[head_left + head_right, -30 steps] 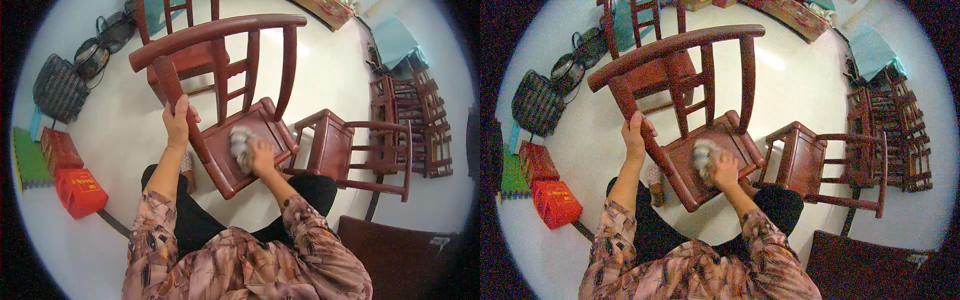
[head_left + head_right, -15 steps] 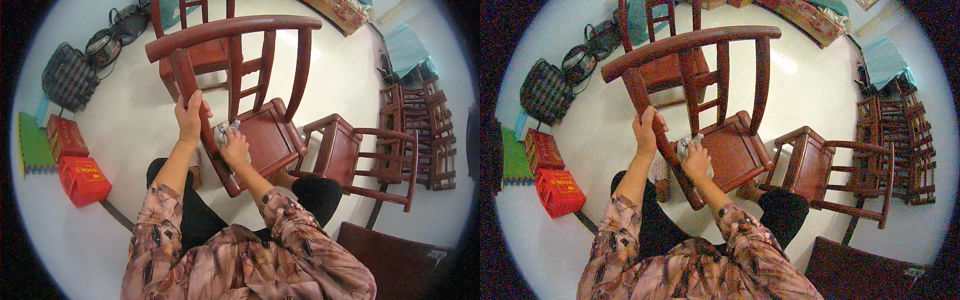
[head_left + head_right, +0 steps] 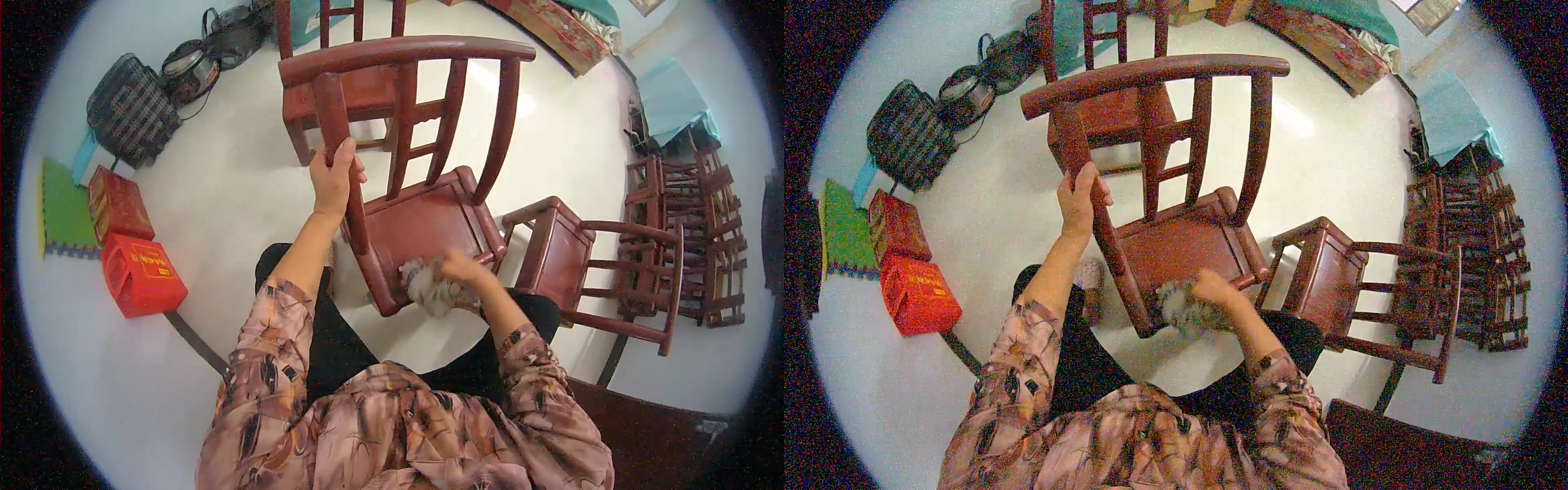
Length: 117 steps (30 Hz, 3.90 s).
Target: The person sits on the floor and wipes a wooden chair with a cloth. They clean the seat, backrest, and legs of the chair, rotating it to access different sides. The person handles the chair one at a time, focusing on thorough wiping of the wooden surfaces.
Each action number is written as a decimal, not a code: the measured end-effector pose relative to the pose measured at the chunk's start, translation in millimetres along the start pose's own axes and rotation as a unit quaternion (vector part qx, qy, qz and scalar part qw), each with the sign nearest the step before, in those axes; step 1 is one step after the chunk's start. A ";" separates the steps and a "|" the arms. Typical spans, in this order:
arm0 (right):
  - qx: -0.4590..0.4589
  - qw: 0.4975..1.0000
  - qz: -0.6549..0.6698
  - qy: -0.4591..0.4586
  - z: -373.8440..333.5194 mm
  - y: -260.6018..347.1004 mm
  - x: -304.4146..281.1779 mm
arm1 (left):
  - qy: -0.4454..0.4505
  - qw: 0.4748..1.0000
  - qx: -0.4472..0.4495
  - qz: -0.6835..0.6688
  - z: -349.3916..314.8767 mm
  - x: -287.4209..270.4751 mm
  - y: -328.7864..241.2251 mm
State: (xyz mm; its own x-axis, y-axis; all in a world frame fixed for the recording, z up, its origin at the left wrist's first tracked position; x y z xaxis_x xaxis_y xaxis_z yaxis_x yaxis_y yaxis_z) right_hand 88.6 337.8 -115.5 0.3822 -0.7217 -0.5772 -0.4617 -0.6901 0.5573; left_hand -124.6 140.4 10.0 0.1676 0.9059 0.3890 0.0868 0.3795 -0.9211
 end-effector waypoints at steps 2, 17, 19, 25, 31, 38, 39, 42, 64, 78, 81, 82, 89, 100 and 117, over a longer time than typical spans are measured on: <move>-0.060 0.983 0.138 -0.109 4.8 23.4 -33.2 | 0.002 1.000 -0.007 -0.004 -1.8 0.4 0.5; -0.087 0.929 -0.121 -0.340 31.1 62.8 63.0 | -0.004 1.000 -0.002 -0.022 1.8 -4.9 4.3; -0.084 0.934 -0.103 -0.333 5.2 52.3 71.8 | 0.001 1.000 0.001 -0.022 2.7 -3.8 5.1; -0.089 0.941 0.123 -0.303 -42.4 8.3 84.6 | 0.009 0.999 0.030 -0.028 7.5 1.4 3.4; 0.049 0.799 0.430 -0.417 -51.5 -107.4 0.4 | 0.013 0.999 0.021 -0.030 6.1 5.9 4.9; 0.102 0.856 0.116 -0.493 -12.6 -201.7 -119.3 | 0.045 0.998 0.002 -0.033 4.6 35.3 13.0; 0.130 0.875 0.040 -0.465 8.6 -179.3 -99.0 | 0.028 1.000 0.003 -0.011 5.0 22.5 12.5; 0.169 0.895 -0.075 -0.406 14.7 -84.0 -64.4 | -0.007 1.000 0.014 0.020 0.3 -13.4 2.9; -0.004 0.814 0.315 -0.489 24.7 -13.3 -78.4 | 0.004 1.000 -0.006 -0.022 2.1 0.4 0.5; 0.112 0.876 -0.165 -0.439 125.5 -5.7 -115.8 | 0.008 1.000 -0.015 -0.016 -5.4 5.3 -9.9; 0.157 0.886 -0.189 -0.393 115.6 1.1 -95.4 | 0.000 0.999 -0.021 -0.029 -2.7 1.9 -3.9; 0.162 0.897 -0.194 -0.363 110.8 1.9 -91.9 | -0.001 0.999 -0.018 -0.027 -3.3 2.0 -4.2; 0.167 0.912 -0.246 -0.281 72.0 -11.3 -50.0 | 0.000 0.999 -0.018 -0.033 0.7 6.4 -4.8; -0.032 0.918 0.393 -0.035 -18.0 -5.8 43.7 | -0.003 0.998 -0.024 -0.060 1.5 -4.3 2.7; -0.423 0.628 -0.225 -0.613 -9.7 389.1 -135.0 | -0.023 0.986 0.166 0.006 12.6 -10.7 11.8</move>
State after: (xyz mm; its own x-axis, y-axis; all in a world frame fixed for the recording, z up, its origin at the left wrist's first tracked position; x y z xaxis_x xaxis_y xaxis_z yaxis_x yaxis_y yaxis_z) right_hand -134.8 166.2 185.1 -0.8211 -0.2183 -0.5274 0.2621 -0.9650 -0.0086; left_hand -137.8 137.6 -5.2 0.1218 0.9151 0.3844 -0.2417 0.4030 -0.8827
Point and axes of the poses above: each hand's wrist, its own z-axis towards the middle knuckle, its own x-axis out of the palm, y = z × x, the point moved 4 cm from there along z, towards the middle knuckle, and after that the axes turned 4 degrees about -y, right-handed, at the moved point
